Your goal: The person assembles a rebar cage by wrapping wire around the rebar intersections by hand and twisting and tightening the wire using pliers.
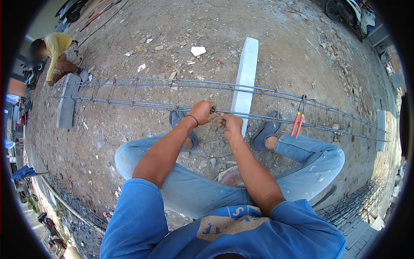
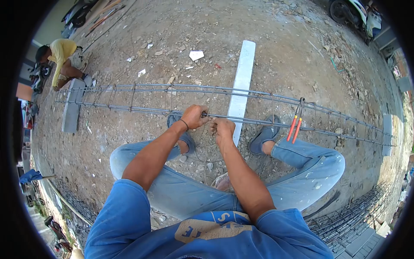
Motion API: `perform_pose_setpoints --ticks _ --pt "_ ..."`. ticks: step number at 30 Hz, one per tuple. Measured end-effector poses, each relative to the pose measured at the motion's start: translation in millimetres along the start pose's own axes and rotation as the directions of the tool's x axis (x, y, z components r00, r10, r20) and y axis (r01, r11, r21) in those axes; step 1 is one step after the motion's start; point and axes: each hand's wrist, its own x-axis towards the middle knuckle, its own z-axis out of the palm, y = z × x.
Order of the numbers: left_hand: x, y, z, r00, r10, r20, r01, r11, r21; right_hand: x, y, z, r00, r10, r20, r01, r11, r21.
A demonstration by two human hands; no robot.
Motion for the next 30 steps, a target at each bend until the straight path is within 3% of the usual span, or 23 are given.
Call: perform_pose_setpoints --ticks 2,9,11,15,17,18,20,21,22,23,24,25,26,27,29,30 --pt "0.9 -2.6 2.1 1.0 -0.003 -0.007 0.003 1.0 0.014 6.1 1.4 4.4 0.996 0.012 -0.086 -0.015 0.999 -0.029" --pt "8.0 -7.9 -2.2 0.998 0.03 0.049 -0.028 0.999 -0.044 23.7 4.0 10.0 0.989 0.023 -0.147 -0.028 0.999 -0.028" --pt "8.6 -6.7 -1.7 0.999 0.01 0.039 -0.008 0.998 -0.057 29.3 10.2 4.9 0.998 0.0 -0.066 -0.002 1.0 -0.027" --pt "6.9 3.9 -5.2 0.991 -0.113 0.065 0.116 0.993 -0.031 28.1 16.7 3.2 0.997 -0.003 -0.081 -0.002 0.998 -0.059" --pt "4.9 2.5 -2.0 0.997 -0.082 0.0 0.082 0.996 -0.04 14.3 2.8 -1.5 0.992 0.125 0.031 -0.128 0.985 0.113" --pt "4.1 3.5 -1.1 0.996 -0.084 -0.001 0.084 0.995 -0.046 5.9 -6.3 -3.9 0.991 0.127 0.029 -0.129 0.986 0.108" --pt "1.9 6.3 -1.0 0.995 -0.096 -0.031 0.096 0.995 -0.031 -10.8 -22.7 -8.7 0.971 0.158 0.178 -0.167 0.985 0.035" --pt "1.1 7.2 -0.5 0.994 -0.099 -0.037 0.097 0.995 -0.035 -15.8 -25.8 -11.0 0.971 0.158 0.18 -0.166 0.986 0.029" --pt "0.8 7.9 -0.8 0.995 -0.093 -0.038 0.091 0.995 -0.032 -20.7 -28.5 -12.0 0.999 -0.03 0.033 0.039 0.953 -0.302" --pt "1.0 7.8 -1.6 0.995 -0.087 -0.04 0.085 0.996 -0.031 -23.7 -32.5 -12.0 0.965 -0.259 -0.039 0.181 0.767 -0.616" --pt "1.9 6.6 -2.8 0.995 -0.09 -0.049 0.088 0.995 -0.036 -25.4 -41.7 -8.4 0.965 -0.261 -0.033 0.184 0.761 -0.623" --pt "2.0 5.4 -2.6 0.996 -0.077 -0.046 0.075 0.997 -0.032 -24.6 -52.3 -4.0 0.866 -0.483 0.13 0.416 0.552 -0.723" --pt "0.7 5.2 -1.2 0.997 -0.063 -0.04 0.062 0.998 -0.027 -21.7 -61.5 -0.3 0.704 -0.635 0.318 0.594 0.281 -0.754" --pt "-1.0 5.6 0.1 0.997 -0.065 -0.041 0.064 0.998 -0.03 -8.5 -67.7 1.5 0.705 -0.633 0.32 0.594 0.279 -0.755" --pt "-0.3 6.4 -2.0 0.997 -0.068 -0.031 0.067 0.998 -0.021 30.3 -76.2 5.1 0.665 -0.391 0.636 0.675 -0.049 -0.736" --pt "0.2 5.3 -1.9 0.997 -0.065 -0.039 0.064 0.998 -0.016 42.9 -77.1 6.6 0.658 -0.396 0.641 0.68 -0.054 -0.731"
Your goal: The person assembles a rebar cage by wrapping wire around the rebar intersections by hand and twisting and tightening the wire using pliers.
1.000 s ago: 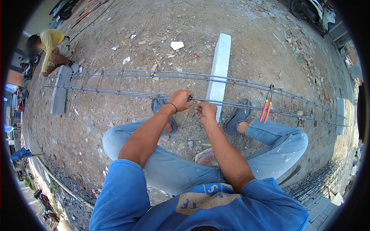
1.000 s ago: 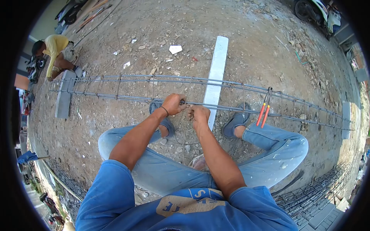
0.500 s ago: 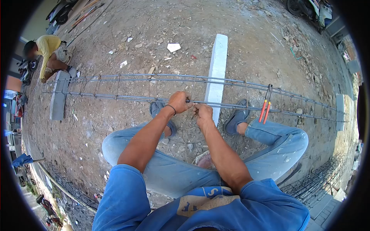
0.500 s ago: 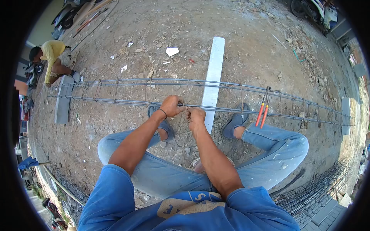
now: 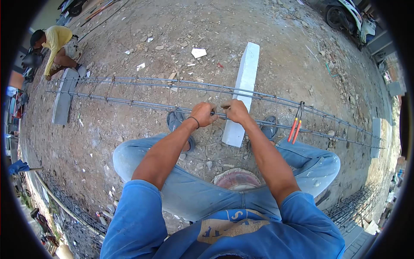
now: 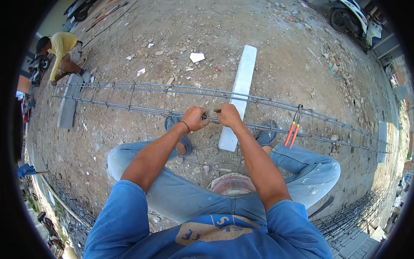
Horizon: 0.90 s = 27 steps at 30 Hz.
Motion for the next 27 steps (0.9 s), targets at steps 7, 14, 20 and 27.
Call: perform_pose_setpoints --ticks 7,14,20,27 --pt "-1.1 -3.5 -0.2 0.999 -0.009 0.031 0.01 0.999 -0.035 36.4 14.0 2.7 0.827 -0.053 0.559 0.043 0.999 0.03" --pt "5.7 -11.6 5.9 0.999 -0.021 0.033 0.021 1.0 -0.003 18.9 -7.7 9.2 0.952 -0.052 0.302 0.051 0.999 0.012" --pt "5.2 -8.1 -1.2 0.999 -0.02 0.043 0.022 0.999 -0.042 -13.7 -31.9 22.1 0.985 -0.172 -0.003 0.169 0.973 -0.156" --pt "12.5 -20.1 18.3 0.999 0.01 -0.046 -0.01 1.0 0.002 -45.0 -64.5 44.2 0.959 -0.181 -0.217 0.139 0.971 -0.196"
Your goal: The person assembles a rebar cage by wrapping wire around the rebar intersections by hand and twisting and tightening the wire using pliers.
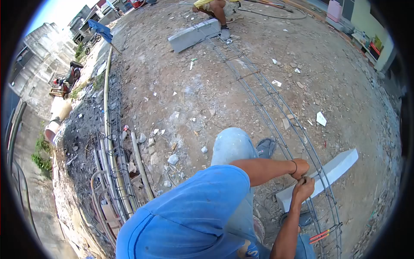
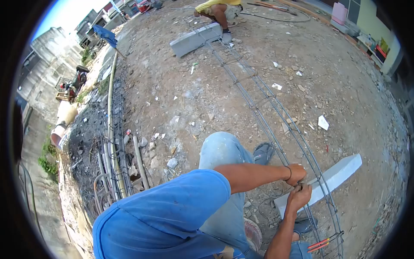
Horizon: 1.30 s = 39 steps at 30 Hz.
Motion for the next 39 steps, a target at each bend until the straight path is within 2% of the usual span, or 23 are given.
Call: perform_pose_setpoints --ticks 3,4,6,7,9,13,15,17,22,24,27,32,34,38,39 --pt "1.1 6.1 -7.1 0.996 -0.049 0.076 0.049 0.999 0.013 4.1 -0.1 1.2 0.998 0.045 0.049 -0.037 0.988 -0.151" --pt "3.9 6.3 -4.5 0.997 -0.065 0.052 0.064 0.998 0.02 6.4 -1.5 1.1 0.999 0.018 0.051 -0.01 0.99 -0.142" --pt "8.5 6.3 -2.9 0.976 -0.154 0.153 0.149 0.988 0.041 9.0 -5.0 0.3 0.976 0.2 0.091 -0.184 0.97 -0.158" --pt "9.1 5.4 -4.1 0.976 -0.162 0.145 0.158 0.987 0.04 9.9 -7.7 -0.2 0.977 0.19 0.096 -0.174 0.972 -0.156" --pt "9.7 9.0 -4.4 0.966 -0.195 0.172 0.193 0.981 0.027 8.3 -12.1 -2.4 0.951 0.302 0.069 -0.294 0.95 -0.108" --pt "10.0 10.5 -10.7 0.955 -0.198 0.223 0.197 0.98 0.026 -1.4 -20.4 4.2 0.918 0.397 -0.01 -0.397 0.918 -0.009" --pt "9.9 12.0 -11.2 0.959 -0.168 0.227 0.161 0.986 0.052 -3.5 -12.1 12.0 0.836 0.547 -0.044 -0.542 0.836 0.085" --pt "9.9 10.2 -11.7 0.965 -0.153 0.214 0.137 0.987 0.088 -6.9 -2.1 21.9 0.838 0.544 -0.049 -0.53 0.832 0.167" --pt "12.1 7.5 -1.9 0.98 -0.142 0.141 0.121 0.981 0.149 -5.9 -1.6 25.3 0.721 0.693 -0.012 -0.66 0.691 0.296" --pt "-2.1 15.2 -13.4 0.988 -0.151 0.022 0.148 0.985 0.093 -8.4 5.8 30.2 0.737 0.675 -0.027 -0.635 0.706 0.314" --pt "-4.1 20.5 -13.6 0.971 -0.238 -0.003 0.237 0.968 0.079 -9.7 11.8 34.4 0.75 0.661 -0.038 -0.608 0.711 0.354" --pt "1.8 16.7 -9.9 0.974 -0.225 0.033 0.221 0.971 0.09 -8.1 -2.2 26.1 0.726 0.688 0.022 -0.642 0.665 0.383" --pt "4.5 15.0 -6.3 0.975 -0.217 0.057 0.211 0.973 0.093 -6.6 -3.2 25.9 0.683 0.729 0.051 -0.679 0.607 0.412" --pt "6.3 8.7 -5.5 0.969 -0.223 0.11 0.224 0.975 -0.003 -8.1 5.2 32.6 0.696 0.718 -0.009 -0.669 0.653 0.356" --pt "6.6 7.4 -4.7 0.968 -0.223 0.117 0.227 0.974 -0.02 -9.7 5.9 33.6 0.695 0.719 -0.001 -0.656 0.635 0.408"
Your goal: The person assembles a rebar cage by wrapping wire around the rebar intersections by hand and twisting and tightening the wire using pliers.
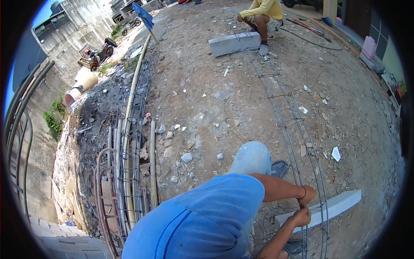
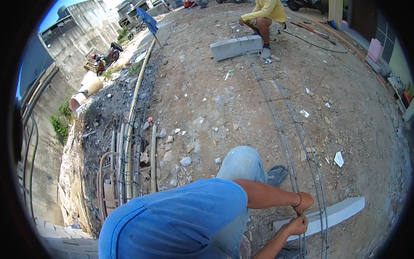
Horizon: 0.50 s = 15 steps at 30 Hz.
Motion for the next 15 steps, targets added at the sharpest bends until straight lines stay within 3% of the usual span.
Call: perform_pose_setpoints --ticks 2,4,5,6,7,8,10,12,15 --pt "2.1 -1.5 -0.4 0.999 0.014 0.035 -0.015 1.0 0.013 -0.9 0.4 -0.6 1.0 0.004 0.006 -0.004 0.998 0.059" --pt "5.6 0.9 -7.0 0.997 0.036 0.066 -0.037 0.999 0.028 -2.1 -4.6 -5.5 0.966 0.228 0.125 -0.255 0.926 0.278" --pt "7.9 -0.6 -12.0 0.984 0.049 0.173 -0.053 0.998 0.02 -2.1 -8.8 -7.0 0.966 0.228 0.118 -0.253 0.926 0.282" --pt "9.2 -1.1 -16.8 0.957 0.063 0.282 -0.069 0.998 0.012 -4.7 -17.2 -8.4 0.909 0.382 0.166 -0.416 0.85 0.323" --pt "16.0 -6.3 -16.7 0.954 0.071 0.29 -0.078 0.997 0.014 -5.0 -20.6 -10.7 0.825 0.521 0.219 -0.565 0.745 0.356" --pt "22.9 -13.1 -17.0 0.926 0.098 0.365 -0.067 0.993 -0.096 -1.6 -17.3 -12.2 0.824 0.526 0.209 -0.565 0.741 0.364" --pt "26.7 -13.5 -24.0 0.886 0.14 0.443 -0.054 0.978 -0.201 9.2 -6.3 -9.6 0.696 0.617 0.367 -0.713 0.534 0.454" --pt "15.1 -6.6 -32.9 0.89 -0.014 0.455 0.222 0.885 -0.409 11.2 0.5 -9.7 0.678 0.627 0.384 -0.727 0.494 0.477" --pt "1.4 11.8 -38.8 0.941 -0.057 0.333 0.147 0.957 -0.249 5.5 4.8 -6.7 0.762 0.577 0.295 -0.645 0.63 0.433"
